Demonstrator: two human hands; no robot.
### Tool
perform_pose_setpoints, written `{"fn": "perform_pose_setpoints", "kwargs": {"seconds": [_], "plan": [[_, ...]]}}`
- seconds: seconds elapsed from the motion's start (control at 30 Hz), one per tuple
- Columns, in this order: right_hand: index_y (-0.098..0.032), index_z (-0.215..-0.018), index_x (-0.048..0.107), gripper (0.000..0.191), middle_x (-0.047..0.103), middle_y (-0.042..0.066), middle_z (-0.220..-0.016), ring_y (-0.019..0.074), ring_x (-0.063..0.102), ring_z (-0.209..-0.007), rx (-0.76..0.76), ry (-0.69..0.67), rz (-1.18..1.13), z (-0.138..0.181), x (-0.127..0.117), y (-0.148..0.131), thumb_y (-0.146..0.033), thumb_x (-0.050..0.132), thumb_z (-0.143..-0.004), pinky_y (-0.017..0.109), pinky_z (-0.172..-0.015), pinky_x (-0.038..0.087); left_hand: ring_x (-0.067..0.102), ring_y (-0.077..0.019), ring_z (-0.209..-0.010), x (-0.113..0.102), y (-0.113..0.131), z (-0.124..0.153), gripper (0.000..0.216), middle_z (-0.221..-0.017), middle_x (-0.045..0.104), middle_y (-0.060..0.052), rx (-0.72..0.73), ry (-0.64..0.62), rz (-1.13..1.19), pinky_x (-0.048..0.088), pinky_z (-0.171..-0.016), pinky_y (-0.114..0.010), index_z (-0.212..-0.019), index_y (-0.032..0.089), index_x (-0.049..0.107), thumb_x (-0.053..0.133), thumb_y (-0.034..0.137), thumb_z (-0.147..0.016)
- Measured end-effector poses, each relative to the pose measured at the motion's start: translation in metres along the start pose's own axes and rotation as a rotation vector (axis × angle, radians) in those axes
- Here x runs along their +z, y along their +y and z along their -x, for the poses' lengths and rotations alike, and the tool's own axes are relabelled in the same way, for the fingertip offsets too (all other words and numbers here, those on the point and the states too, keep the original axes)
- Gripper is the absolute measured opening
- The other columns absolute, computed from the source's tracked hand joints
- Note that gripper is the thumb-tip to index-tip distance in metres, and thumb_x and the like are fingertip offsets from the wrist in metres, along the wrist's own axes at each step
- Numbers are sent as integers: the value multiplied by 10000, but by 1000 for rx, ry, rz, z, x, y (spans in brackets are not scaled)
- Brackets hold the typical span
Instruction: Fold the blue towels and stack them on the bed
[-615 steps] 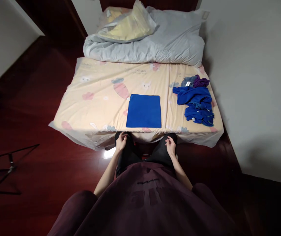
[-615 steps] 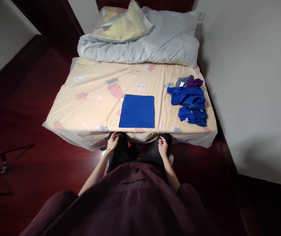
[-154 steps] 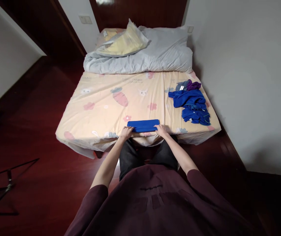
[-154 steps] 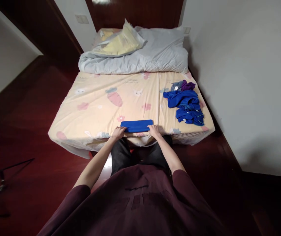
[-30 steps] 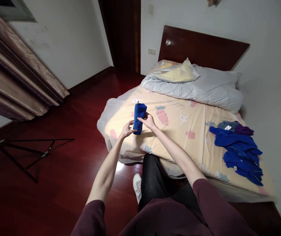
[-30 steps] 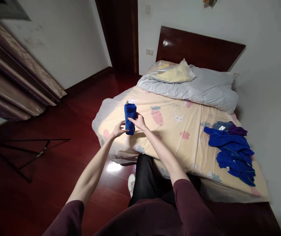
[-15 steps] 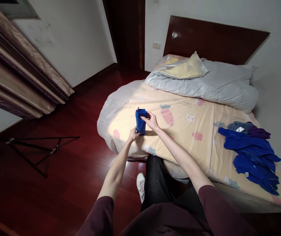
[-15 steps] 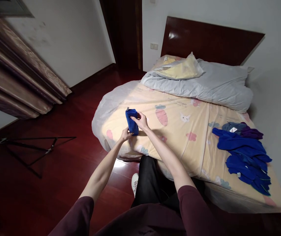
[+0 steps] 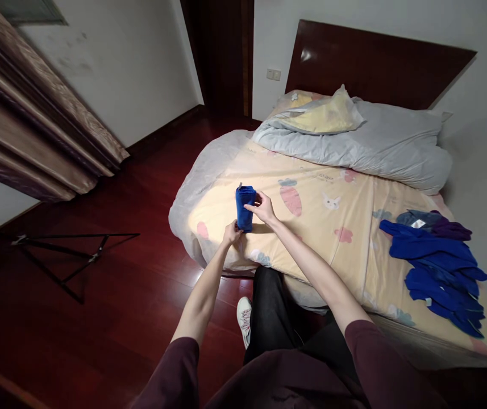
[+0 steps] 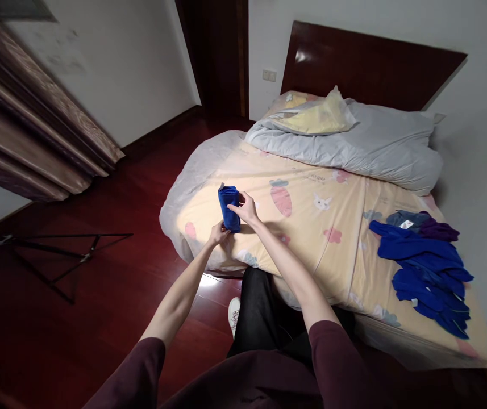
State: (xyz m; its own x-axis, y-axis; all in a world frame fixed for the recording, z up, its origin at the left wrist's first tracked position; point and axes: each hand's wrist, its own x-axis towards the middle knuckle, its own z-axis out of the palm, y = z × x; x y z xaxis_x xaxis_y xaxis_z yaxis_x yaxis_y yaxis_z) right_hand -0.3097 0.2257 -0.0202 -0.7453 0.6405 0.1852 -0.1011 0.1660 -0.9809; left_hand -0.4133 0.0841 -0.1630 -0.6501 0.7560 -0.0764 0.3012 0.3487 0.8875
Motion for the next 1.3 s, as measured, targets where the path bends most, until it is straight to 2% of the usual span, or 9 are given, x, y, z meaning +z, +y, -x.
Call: {"fn": "perform_pose_setpoints", "kwargs": {"seconds": [0.63,0.73,0.87,0.93,1.0,1.07,1.17,1.23,1.3], "plan": [[-195,-1159,648,559,740,107,-1181,264,708,-1107,-5,-20,14,2,2,-1,-322,880,-666,424,-973,597,725,-281,-1015,1,-1,0,394,-1063,761,-103,-19,1,-17,578,-973,-459,-1097,194,633,711,150,-713],[-217,-1314,607,765,666,125,-1371,288,637,-1273,-27,-8,77,3,0,-2,-350,922,-630,470,-1110,519,678,-306,-1148,-3,2,3,568,-1194,708,-134,-6,74,-14,546,-1039,-491,-1198,176,607,765,133,-654],[-219,-1491,485,1088,427,179,-1625,343,435,-1498,30,106,171,27,-14,7,-405,980,-540,518,-1242,375,498,-351,-1405,-3,3,33,754,-1437,521,-211,-11,328,-25,433,-1184,-540,-1393,152,507,785,168,-692],[-215,-1522,454,1093,406,192,-1639,345,406,-1523,79,168,193,60,-26,19,-444,959,-580,537,-1253,357,458,-342,-1446,11,3,73,666,-1463,493,-217,-40,411,-46,393,-1221,-548,-1449,157,468,678,201,-818],[-230,-1506,476,996,464,183,-1604,341,454,-1497,143,220,199,116,-40,38,-467,915,-644,559,-1233,391,466,-336,-1448,40,2,133,566,-1452,517,-214,-69,381,-86,375,-1231,-566,-1480,178,458,545,237,-924],[-256,-1442,542,841,525,189,-1556,348,554,-1418,247,260,178,190,-55,61,-465,868,-696,571,-1174,474,463,-322,-1469,81,2,207,529,-1487,521,-204,-50,165,-147,355,-1249,-563,-1487,238,495,485,255,-958],[-303,-1222,669,535,688,188,-1351,357,707,-1212,417,273,113,319,-83,94,-481,803,-736,567,-1031,595,405,-326,-1531,139,9,308,399,-1549,525,-170,36,-234,-284,249,-1297,-615,-1302,323,677,539,283,-929],[-304,-1044,710,388,774,160,-1134,364,772,-1041,523,314,107,393,-105,106,-503,785,-720,572,-964,625,368,-348,-1554,159,17,347,306,-1514,579,-146,158,-460,-343,82,-1314,-683,-1173,347,745,584,328,-914],[-294,-929,717,343,800,125,-972,371,790,-957,635,317,89,441,-128,106,-501,801,-668,569,-907,641,444,-323,-1510,163,25,355,300,-1386,684,-125,229,-569,-359,40,-1321,-675,-1140,338,761,541,318,-938]]}}
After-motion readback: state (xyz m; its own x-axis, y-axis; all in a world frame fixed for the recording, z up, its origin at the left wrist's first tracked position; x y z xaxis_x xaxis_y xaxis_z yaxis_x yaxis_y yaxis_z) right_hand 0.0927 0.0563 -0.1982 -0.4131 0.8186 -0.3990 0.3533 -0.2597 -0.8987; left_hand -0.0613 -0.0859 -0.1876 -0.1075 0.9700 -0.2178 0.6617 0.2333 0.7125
